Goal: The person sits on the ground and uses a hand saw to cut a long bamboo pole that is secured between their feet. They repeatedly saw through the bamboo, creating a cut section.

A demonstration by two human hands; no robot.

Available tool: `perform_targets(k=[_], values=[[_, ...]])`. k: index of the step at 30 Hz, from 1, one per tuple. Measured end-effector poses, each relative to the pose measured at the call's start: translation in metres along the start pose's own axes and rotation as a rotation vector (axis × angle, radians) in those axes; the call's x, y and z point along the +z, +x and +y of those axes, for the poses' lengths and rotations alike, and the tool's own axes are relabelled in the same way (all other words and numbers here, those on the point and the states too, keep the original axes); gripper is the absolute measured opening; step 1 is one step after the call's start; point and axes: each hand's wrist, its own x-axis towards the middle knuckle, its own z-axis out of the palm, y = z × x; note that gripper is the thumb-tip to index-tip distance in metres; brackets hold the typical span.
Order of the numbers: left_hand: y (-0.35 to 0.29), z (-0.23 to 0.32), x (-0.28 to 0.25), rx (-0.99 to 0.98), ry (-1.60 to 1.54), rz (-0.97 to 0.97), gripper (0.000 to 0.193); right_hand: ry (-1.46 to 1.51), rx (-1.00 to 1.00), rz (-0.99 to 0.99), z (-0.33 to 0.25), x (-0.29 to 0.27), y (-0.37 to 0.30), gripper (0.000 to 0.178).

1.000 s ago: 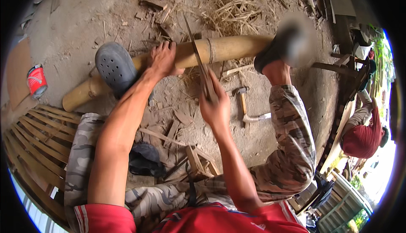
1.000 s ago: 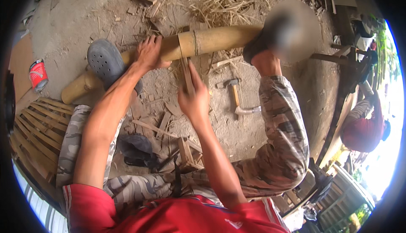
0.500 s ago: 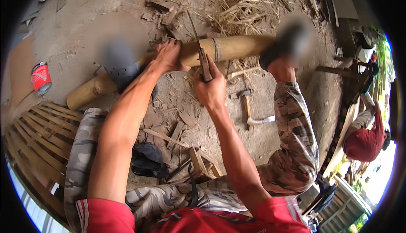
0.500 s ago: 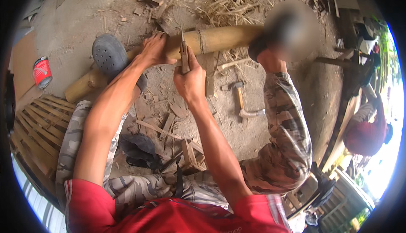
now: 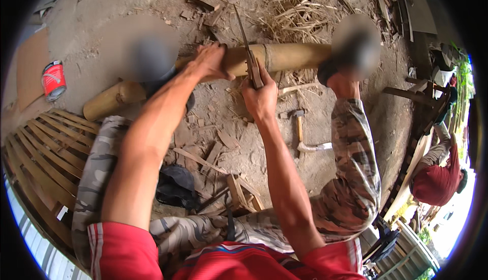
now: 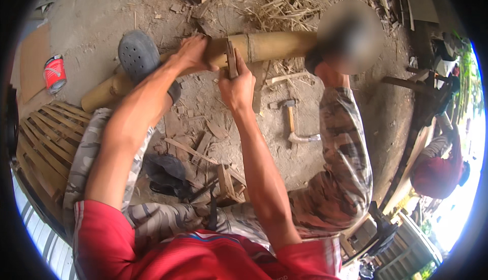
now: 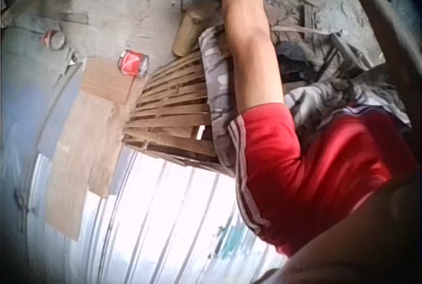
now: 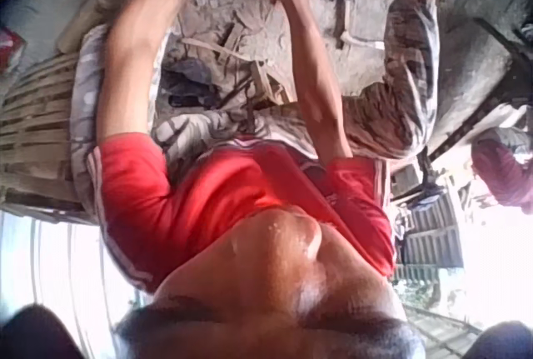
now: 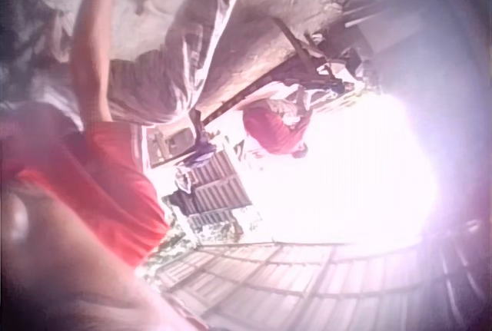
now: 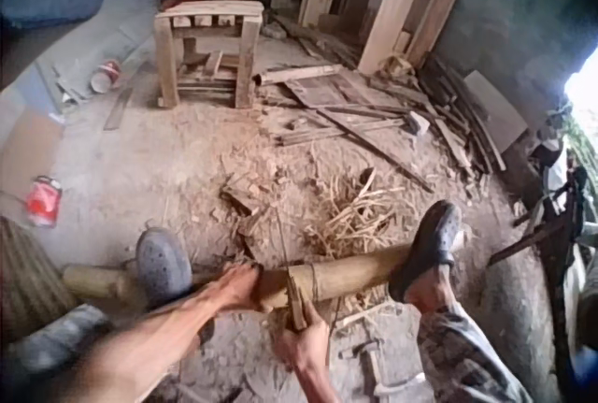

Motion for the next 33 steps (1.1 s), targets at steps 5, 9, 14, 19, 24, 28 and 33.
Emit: perform_targets(k=[5, 9, 14, 19, 24, 28, 33], values=[[-0.014, -0.031, 0.013, 0.031, 0.066, 0.079, 0.122, -0.074, -0.017, -0.126, 0.007, -0.064, -0.177, 0.077], [-0.013, -0.021, 0.033, 0.085, 0.116, 0.306, 0.111, -0.137, -0.156, -0.082, 0.012, -0.057, -0.14, 0.067], [0.003, 0.007, 0.018, 0.035, -0.027, 0.011, 0.102, -0.083, -0.062, 0.006, 0.015, -0.001, 0.01, 0.057], [-0.006, -0.026, 0.014, -0.012, 0.046, -0.029, 0.126, -0.135, -0.029, -0.1, 0.015, -0.066, -0.181, 0.076], [-0.004, -0.013, 0.027, -0.021, 0.054, 0.072, 0.124, -0.131, -0.041, -0.105, 0.018, -0.044, -0.119, 0.076], [-0.001, -0.009, -0.015, -0.029, -0.007, -0.212, 0.096, 0.01, -0.123, -0.028, 0.009, -0.006, -0.031, 0.06], [-0.004, -0.011, -0.004, -0.042, -0.012, -0.172, 0.116, -0.117, 0.069, -0.179, -0.018, -0.085, -0.181, 0.067]])
